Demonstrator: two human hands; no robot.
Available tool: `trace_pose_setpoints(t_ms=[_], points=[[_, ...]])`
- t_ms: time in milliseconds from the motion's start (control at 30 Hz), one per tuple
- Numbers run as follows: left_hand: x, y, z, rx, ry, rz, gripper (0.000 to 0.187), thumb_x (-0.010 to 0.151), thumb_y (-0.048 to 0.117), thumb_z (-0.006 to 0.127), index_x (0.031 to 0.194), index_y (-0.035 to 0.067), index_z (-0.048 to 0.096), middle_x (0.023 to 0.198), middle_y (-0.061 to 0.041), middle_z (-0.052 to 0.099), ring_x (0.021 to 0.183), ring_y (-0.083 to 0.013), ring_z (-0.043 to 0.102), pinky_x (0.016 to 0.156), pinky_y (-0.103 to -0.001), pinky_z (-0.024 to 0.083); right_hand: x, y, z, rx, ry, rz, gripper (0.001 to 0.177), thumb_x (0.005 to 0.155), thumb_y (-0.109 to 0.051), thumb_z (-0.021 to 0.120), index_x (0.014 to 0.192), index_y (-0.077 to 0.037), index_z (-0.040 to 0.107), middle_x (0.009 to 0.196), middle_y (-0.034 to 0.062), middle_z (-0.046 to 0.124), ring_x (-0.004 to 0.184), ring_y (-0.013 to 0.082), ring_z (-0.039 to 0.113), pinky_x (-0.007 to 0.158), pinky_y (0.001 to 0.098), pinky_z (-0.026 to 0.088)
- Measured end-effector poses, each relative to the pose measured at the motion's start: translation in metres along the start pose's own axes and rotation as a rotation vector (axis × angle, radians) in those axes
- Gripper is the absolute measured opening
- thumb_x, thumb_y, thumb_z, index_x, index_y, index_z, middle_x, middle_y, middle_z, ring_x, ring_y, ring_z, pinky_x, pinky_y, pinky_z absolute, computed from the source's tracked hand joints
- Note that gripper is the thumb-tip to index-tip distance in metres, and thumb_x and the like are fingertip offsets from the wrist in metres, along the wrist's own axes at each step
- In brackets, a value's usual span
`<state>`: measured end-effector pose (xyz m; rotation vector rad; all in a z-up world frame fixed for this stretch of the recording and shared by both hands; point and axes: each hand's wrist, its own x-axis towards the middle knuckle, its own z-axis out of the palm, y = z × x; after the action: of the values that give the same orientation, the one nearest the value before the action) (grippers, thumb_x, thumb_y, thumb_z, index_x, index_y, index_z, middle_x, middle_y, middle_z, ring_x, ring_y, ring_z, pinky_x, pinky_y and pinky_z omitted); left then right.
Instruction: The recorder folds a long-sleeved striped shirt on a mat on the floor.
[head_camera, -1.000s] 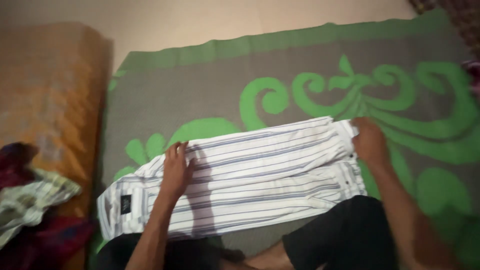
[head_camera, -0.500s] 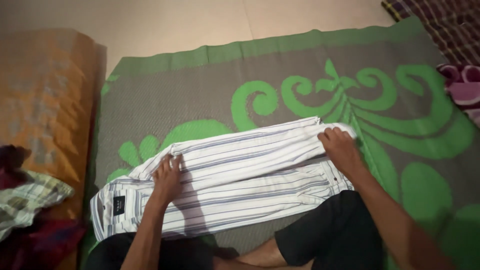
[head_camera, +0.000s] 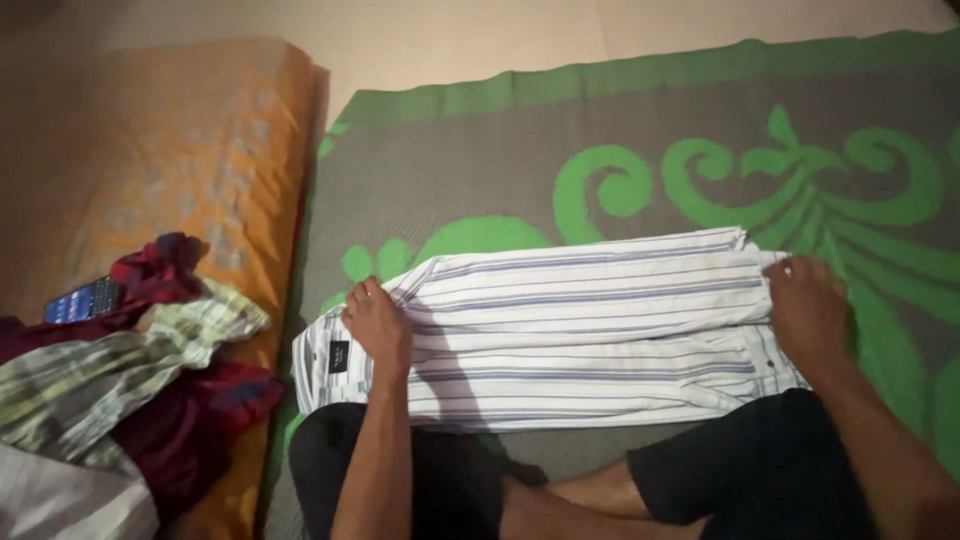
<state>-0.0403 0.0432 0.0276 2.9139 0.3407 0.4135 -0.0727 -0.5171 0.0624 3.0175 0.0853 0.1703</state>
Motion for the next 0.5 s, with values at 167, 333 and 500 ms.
trace_pose_setpoints(t_ms=[167,333,500], points=[[-0.031,0.049,-0.003,-0.213,0.059,-0.010,0.021,0.082,0.000,0.051,0.101,0.000,0.059,0.104,-0.021,0.061,0.102,-0.0401,0.058,0.087,-0.050,0.048,0.026,-0.080,0.038,0.616,0.243,-0.201,0.048,0.073,0.008,0.050,0.116,-0.002,0.068,0.119,0.0184,0.065,0.118,0.0386,0.060,0.105,0.0447,0.046],[-0.069,0.051,0.012,0.001,-0.037,0.344,0.019,0.086,0.007,0.060,0.105,0.005,0.062,0.105,-0.016,0.061,0.108,-0.0360,0.058,0.096,-0.053,0.049,0.010,-0.217,-0.006,0.868,0.045,-0.603,0.030,0.079,-0.003,0.065,0.109,0.001,0.068,0.110,0.0169,0.066,0.104,0.0362,0.062,0.093,0.0431,0.050],[-0.057,0.035,-0.007,0.442,-0.019,0.308,0.030,0.078,0.017,0.065,0.107,0.008,0.064,0.104,-0.012,0.062,0.107,-0.0327,0.059,0.096,-0.059,0.048,-0.008,-0.265,-0.024,0.657,0.137,-0.605,0.042,0.073,0.007,0.062,0.115,0.003,0.068,0.110,0.0168,0.065,0.102,0.0347,0.061,0.087,0.0438,0.050]])
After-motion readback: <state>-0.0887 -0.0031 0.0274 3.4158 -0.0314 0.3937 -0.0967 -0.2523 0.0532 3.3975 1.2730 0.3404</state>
